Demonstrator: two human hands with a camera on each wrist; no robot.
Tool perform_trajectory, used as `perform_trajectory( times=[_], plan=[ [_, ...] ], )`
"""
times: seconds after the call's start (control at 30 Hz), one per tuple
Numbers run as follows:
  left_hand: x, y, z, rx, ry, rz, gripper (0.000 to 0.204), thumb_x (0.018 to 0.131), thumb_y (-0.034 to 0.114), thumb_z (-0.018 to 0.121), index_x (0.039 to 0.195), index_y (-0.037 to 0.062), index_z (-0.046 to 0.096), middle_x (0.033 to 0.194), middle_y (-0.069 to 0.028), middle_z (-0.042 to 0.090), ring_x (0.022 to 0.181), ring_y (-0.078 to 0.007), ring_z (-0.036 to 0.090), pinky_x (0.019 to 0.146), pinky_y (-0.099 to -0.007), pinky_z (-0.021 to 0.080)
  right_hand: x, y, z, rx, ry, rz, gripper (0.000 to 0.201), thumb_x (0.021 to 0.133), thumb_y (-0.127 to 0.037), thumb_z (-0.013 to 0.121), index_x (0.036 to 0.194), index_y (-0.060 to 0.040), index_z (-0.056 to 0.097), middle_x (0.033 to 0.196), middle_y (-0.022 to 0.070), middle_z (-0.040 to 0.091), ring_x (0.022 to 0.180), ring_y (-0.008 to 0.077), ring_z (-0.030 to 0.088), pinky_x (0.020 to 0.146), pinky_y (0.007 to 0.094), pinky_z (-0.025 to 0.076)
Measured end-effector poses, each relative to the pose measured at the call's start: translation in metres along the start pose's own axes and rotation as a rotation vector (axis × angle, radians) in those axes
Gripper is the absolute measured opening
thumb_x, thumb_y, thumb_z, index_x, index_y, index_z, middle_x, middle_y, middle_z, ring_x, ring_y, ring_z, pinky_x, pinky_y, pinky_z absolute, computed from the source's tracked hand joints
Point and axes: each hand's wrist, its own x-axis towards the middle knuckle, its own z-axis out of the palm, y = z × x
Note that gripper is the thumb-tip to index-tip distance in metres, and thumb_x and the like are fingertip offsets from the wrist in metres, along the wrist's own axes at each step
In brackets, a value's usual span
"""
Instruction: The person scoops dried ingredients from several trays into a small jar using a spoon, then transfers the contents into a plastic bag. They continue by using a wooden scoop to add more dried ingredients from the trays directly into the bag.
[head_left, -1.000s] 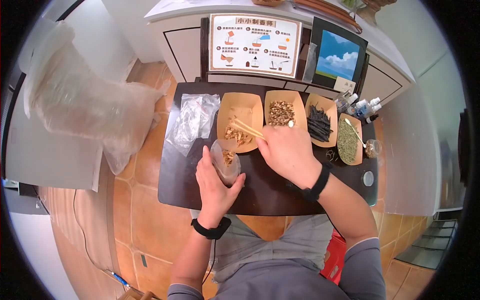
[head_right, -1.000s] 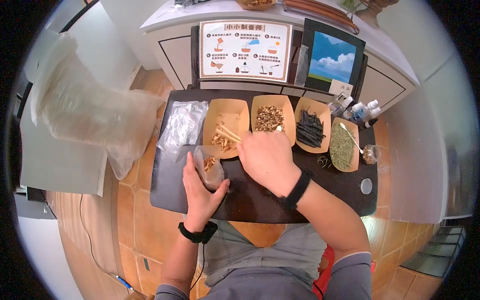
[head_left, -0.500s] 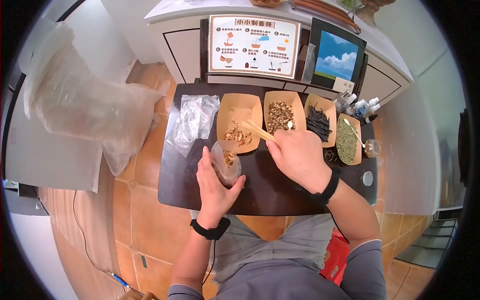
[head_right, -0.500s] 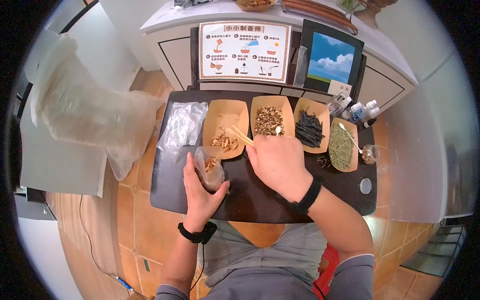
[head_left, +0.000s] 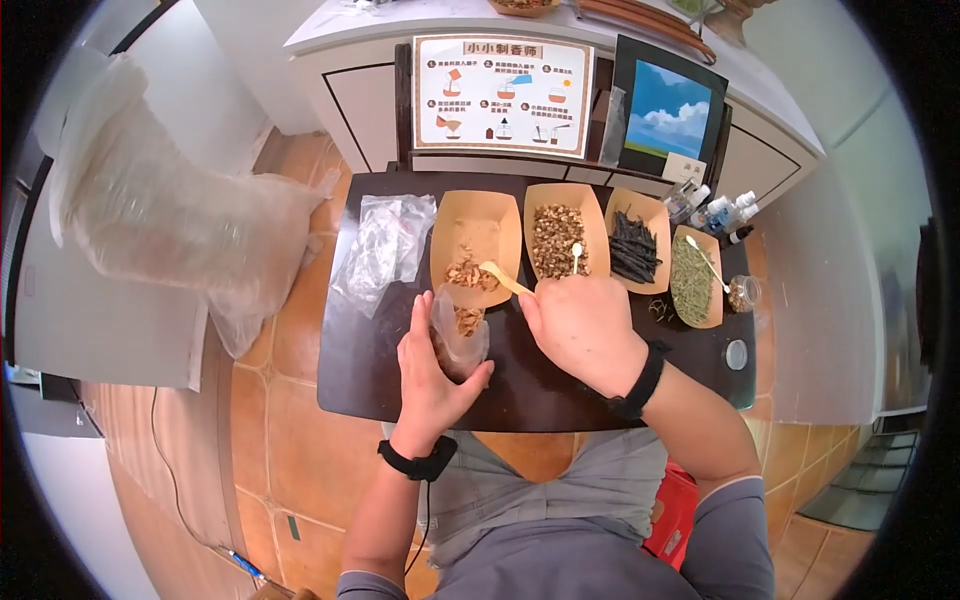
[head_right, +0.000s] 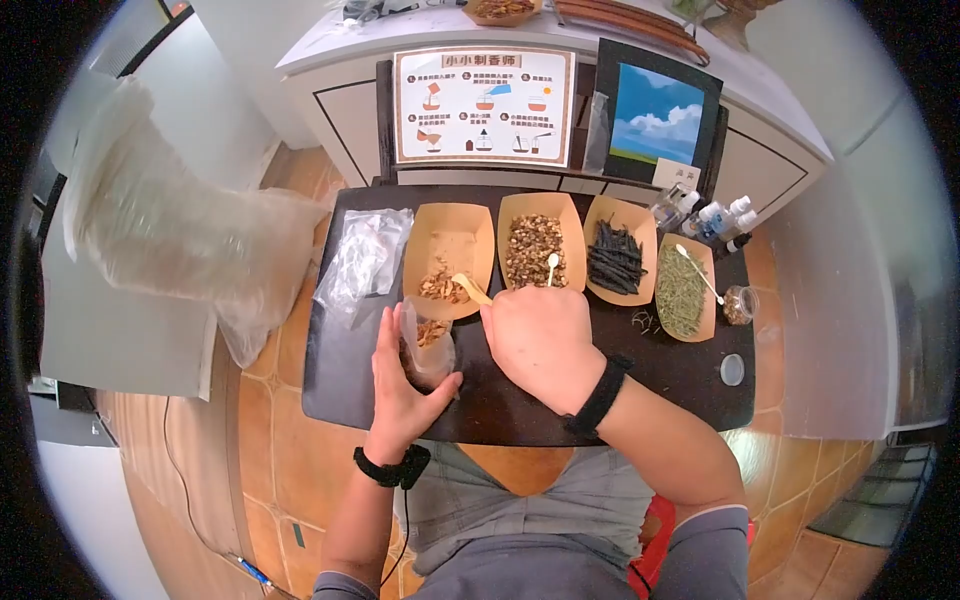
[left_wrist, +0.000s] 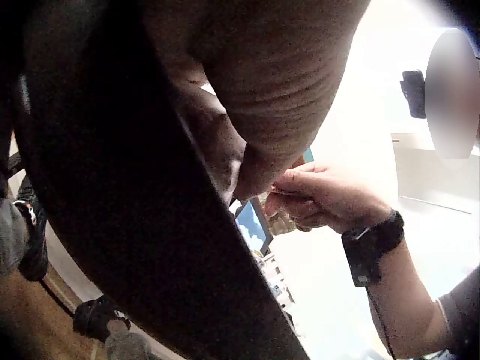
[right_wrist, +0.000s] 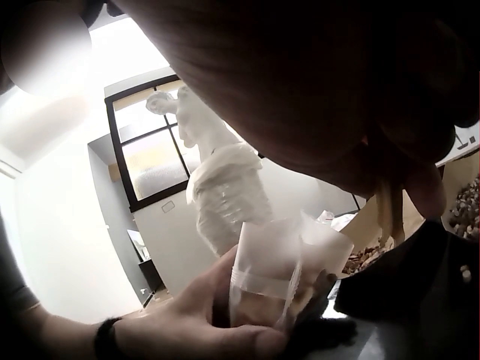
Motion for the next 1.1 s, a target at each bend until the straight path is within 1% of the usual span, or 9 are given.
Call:
perform_trajectory(
  times=[0.07,0.1,0.17,0.2,0.27,0.73,0.9,1.0,1.1],
  plan=[
    [0.001,-0.001,0.001,0.038,0.033,0.079,0.127,0.069,0.015,0.097,0.169,-0.0032,0.021,0.168,-0.0190,0.044,0.134,-0.0384,0.054,0.116,-0.0471,0.040,0.001,-0.001,0.002,0.007,-0.009,-0.007,0.037,0.101,-0.032,0.067,0.074,-0.0086,0.076,0.063,0.0123,0.070,0.060,0.0309,0.073,0.057,0.0420,0.057],
    [0.000,-0.001,0.000,0.038,0.033,0.077,0.127,0.069,0.015,0.097,0.169,-0.0032,0.021,0.168,-0.0190,0.044,0.134,-0.0384,0.054,0.116,-0.0471,0.040,0.001,-0.002,0.003,0.011,-0.018,-0.008,0.037,0.101,-0.032,0.068,0.074,-0.0085,0.076,0.063,0.0124,0.070,0.060,0.0309,0.073,0.057,0.0419,0.057],
    [0.000,0.001,-0.001,0.063,-0.020,0.049,0.128,0.072,0.012,0.096,0.171,-0.0041,0.015,0.169,-0.0224,0.041,0.145,-0.0401,0.046,0.122,-0.0485,0.038,0.002,-0.002,0.004,0.026,-0.009,-0.025,0.037,0.101,-0.032,0.068,0.073,-0.0085,0.076,0.063,0.0124,0.070,0.061,0.0309,0.073,0.057,0.0421,0.057],
    [0.000,0.001,-0.001,0.060,-0.021,0.050,0.128,0.072,0.012,0.096,0.171,-0.0041,0.015,0.169,-0.0224,0.041,0.145,-0.0401,0.046,0.122,-0.0485,0.038,0.002,-0.002,0.004,0.041,0.003,-0.042,0.037,0.101,-0.032,0.068,0.073,-0.0086,0.076,0.063,0.0125,0.070,0.061,0.0309,0.073,0.058,0.0423,0.057],
    [0.000,0.000,0.000,0.078,0.012,0.077,0.128,0.068,0.017,0.098,0.169,-0.0026,0.022,0.166,-0.0176,0.046,0.135,-0.0382,0.054,0.117,-0.0475,0.039,0.004,-0.002,0.006,0.030,0.001,-0.050,0.037,0.101,-0.032,0.068,0.073,-0.0086,0.076,0.063,0.0123,0.070,0.061,0.0309,0.073,0.058,0.0425,0.057],
    [0.001,-0.001,0.000,0.105,-0.015,0.087,0.130,0.066,0.020,0.098,0.169,-0.0025,0.022,0.165,-0.0174,0.048,0.134,-0.0384,0.055,0.118,-0.0484,0.036,0.011,-0.001,0.011,0.034,0.007,-0.086,0.032,0.096,-0.034,0.073,0.079,-0.0074,0.076,0.065,0.0122,0.070,0.062,0.0314,0.074,0.060,0.0444,0.057],
    [0.002,0.001,-0.002,0.114,-0.024,0.079,0.130,0.066,0.020,0.098,0.169,-0.0027,0.022,0.166,-0.0180,0.047,0.135,-0.0383,0.055,0.118,-0.0489,0.036,0.014,0.009,0.019,0.223,-0.021,-0.002,0.028,0.097,-0.032,0.071,0.082,-0.0087,0.075,0.071,0.0147,0.072,0.070,0.0375,0.074,0.065,0.0502,0.059],
    [0.002,0.000,-0.001,0.123,-0.016,0.094,0.129,0.067,0.020,0.098,0.169,-0.0027,0.022,0.162,-0.0194,0.050,0.136,-0.0387,0.054,0.118,-0.0497,0.036,0.014,0.017,0.024,0.355,-0.091,0.083,0.028,0.097,-0.032,0.069,0.083,-0.0082,0.074,0.073,0.0157,0.072,0.073,0.0399,0.073,0.068,0.0517,0.058],
    [0.001,0.000,0.000,0.115,-0.012,0.084,0.128,0.067,0.019,0.098,0.168,-0.0028,0.023,0.157,-0.0202,0.053,0.136,-0.0391,0.054,0.118,-0.0502,0.037,0.014,0.027,0.030,0.440,-0.079,0.129,0.030,0.097,-0.032,0.069,0.082,-0.0069,0.073,0.075,0.0164,0.072,0.074,0.0404,0.072,0.068,0.0519,0.057]
  ],
)
